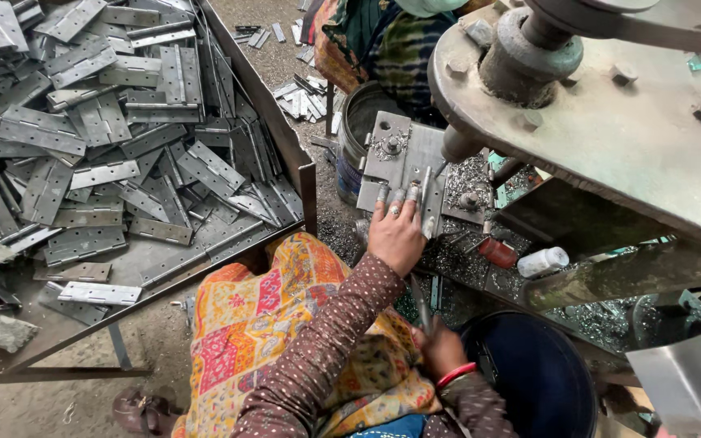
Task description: The person repeatedly picks up metal hinge pieces from a bin, places them into a manual punching machine, and operates the lever to punch holes. The processed pieces are returned to the bin after each cycle.
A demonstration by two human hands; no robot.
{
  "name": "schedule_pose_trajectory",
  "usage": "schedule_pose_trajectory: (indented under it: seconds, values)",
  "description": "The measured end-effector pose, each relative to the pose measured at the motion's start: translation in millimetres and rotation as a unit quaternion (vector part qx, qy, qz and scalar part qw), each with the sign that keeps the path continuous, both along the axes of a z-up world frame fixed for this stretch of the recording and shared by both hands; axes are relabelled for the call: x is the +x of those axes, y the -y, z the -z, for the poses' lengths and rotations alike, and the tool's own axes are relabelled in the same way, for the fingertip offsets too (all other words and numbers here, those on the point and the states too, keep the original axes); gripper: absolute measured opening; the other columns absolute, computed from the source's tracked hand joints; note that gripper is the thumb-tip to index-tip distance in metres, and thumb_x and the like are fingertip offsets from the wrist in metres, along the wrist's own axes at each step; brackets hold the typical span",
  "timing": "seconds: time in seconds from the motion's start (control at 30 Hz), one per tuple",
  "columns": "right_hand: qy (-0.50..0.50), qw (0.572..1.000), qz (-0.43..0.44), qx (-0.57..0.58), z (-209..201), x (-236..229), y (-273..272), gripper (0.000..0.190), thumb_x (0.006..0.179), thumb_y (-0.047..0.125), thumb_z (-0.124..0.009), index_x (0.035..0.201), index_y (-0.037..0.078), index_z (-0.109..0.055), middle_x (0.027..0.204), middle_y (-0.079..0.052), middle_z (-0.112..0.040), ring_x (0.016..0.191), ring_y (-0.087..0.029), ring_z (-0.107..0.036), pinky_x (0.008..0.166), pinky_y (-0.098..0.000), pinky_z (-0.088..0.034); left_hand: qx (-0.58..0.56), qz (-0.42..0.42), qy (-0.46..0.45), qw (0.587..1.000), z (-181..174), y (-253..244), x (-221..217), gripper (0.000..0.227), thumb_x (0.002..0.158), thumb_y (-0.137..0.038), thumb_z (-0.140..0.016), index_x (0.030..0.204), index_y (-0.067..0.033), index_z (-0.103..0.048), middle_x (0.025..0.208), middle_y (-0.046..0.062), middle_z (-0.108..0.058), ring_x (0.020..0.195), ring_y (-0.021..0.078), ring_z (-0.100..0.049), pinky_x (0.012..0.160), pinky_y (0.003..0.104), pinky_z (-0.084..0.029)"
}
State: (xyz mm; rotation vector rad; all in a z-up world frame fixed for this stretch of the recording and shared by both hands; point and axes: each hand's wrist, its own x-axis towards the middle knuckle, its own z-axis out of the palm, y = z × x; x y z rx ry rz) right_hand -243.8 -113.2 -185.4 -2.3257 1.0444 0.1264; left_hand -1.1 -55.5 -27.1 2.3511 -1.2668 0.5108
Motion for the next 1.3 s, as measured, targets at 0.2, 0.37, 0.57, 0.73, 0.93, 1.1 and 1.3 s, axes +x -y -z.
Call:
schedule_pose_trajectory:
  seconds: [0.2, 0.37, 0.57, 0.73, 0.93, 1.1, 1.3]
  values:
    - [0.003, 1.0, -0.01, -0.008, 18.0, 0.8, -13.0, 0.047, 0.091, 0.043, -0.062, 0.117, 0.004, -0.052, 0.089, -0.026, -0.071, 0.084, -0.048, -0.069, 0.072, -0.0552, -0.053, 0.001, 0.023, -0.035, 0.999, 2.0, -11.0, -2.9, 0.03, 0.09, -0.016, -0.054, 0.111, -0.0005, -0.07, 0.127, 0.013, -0.067, 0.121, 0.027, -0.061, 0.11, 0.053, -0.041]
    - [-0.039, 0.996, -0.051, -0.061, -11.9, -1.8, 15.7, 0.048, 0.09, 0.046, -0.063, 0.109, 0.003, -0.057, 0.09, -0.025, -0.073, 0.087, -0.045, -0.072, 0.074, -0.052, -0.057, -0.017, -0.024, 0.021, 0.999, 6.8, 18.3, 11.5, 0.03, 0.091, -0.017, -0.053, 0.108, -0.0008, -0.071, 0.128, 0.014, -0.066, 0.123, 0.0283, -0.06, 0.113, 0.052, -0.037]
    - [0.137, 0.988, 0.001, -0.067, 32.5, -5.0, -16.3, 0.057, 0.087, 0.046, -0.065, 0.117, -0.002, -0.056, 0.087, -0.03, -0.069, 0.082, -0.051, -0.068, 0.069, -0.0547, -0.055, 0.012, -0.014, -0.038, 0.999, 6.4, 26.9, 14.6, 0.031, 0.095, -0.013, -0.053, 0.114, 0.0023, -0.071, 0.125, 0.016, -0.066, 0.121, 0.0306, -0.06, 0.117, 0.051, -0.035]
    - [-0.038, 0.999, 0.009, -0.008, 36.4, -0.9, 12.6, 0.053, 0.091, 0.051, -0.063, 0.112, 0.003, -0.057, 0.085, -0.027, -0.072, 0.083, -0.047, -0.071, 0.072, -0.0541, -0.055, -0.009, -0.016, 0.024, 1.0, 6.8, 13.6, 9.6, 0.031, 0.088, -0.014, -0.056, 0.11, 0.0013, -0.072, 0.125, 0.018, -0.066, 0.124, 0.0307, -0.06, 0.118, 0.051, -0.035]
    - [-0.038, 0.999, 0.017, -0.004, 11.9, 0.7, 7.4, 0.049, 0.091, 0.049, -0.061, 0.116, 0.007, -0.054, 0.084, -0.025, -0.072, 0.08, -0.046, -0.071, 0.069, -0.0541, -0.056, 0.028, -0.017, 0.011, 0.999, 9.0, 20.8, 6.1, 0.031, 0.091, -0.012, -0.057, 0.115, 0.0025, -0.071, 0.129, 0.02, -0.065, 0.124, 0.032, -0.06, 0.116, 0.049, -0.036]
    - [0.048, 0.999, 0.016, 0.009, 6.9, 8.7, -19.6, 0.041, 0.091, 0.044, -0.064, 0.107, 0.006, -0.061, 0.084, -0.023, -0.073, 0.08, -0.045, -0.07, 0.071, -0.0531, -0.054, 0.013, 0.022, -0.045, 0.999, 9.9, 12.1, 5.2, 0.027, 0.091, -0.01, -0.058, 0.111, 0.0033, -0.071, 0.127, 0.019, -0.066, 0.123, 0.0324, -0.061, 0.114, 0.051, -0.038]
    - [0.007, 1.0, -0.02, 0.014, -12.9, -2.3, 36.3, 0.047, 0.086, 0.044, -0.07, 0.104, 0.002, -0.059, 0.086, -0.025, -0.072, 0.084, -0.045, -0.071, 0.071, -0.0512, -0.056, 0.024, -0.021, -0.016, 0.999, 17.5, 47.9, 22.3, 0.027, 0.094, -0.013, -0.054, 0.11, -0.0007, -0.072, 0.126, 0.017, -0.067, 0.12, 0.0303, -0.062, 0.112, 0.05, -0.037]
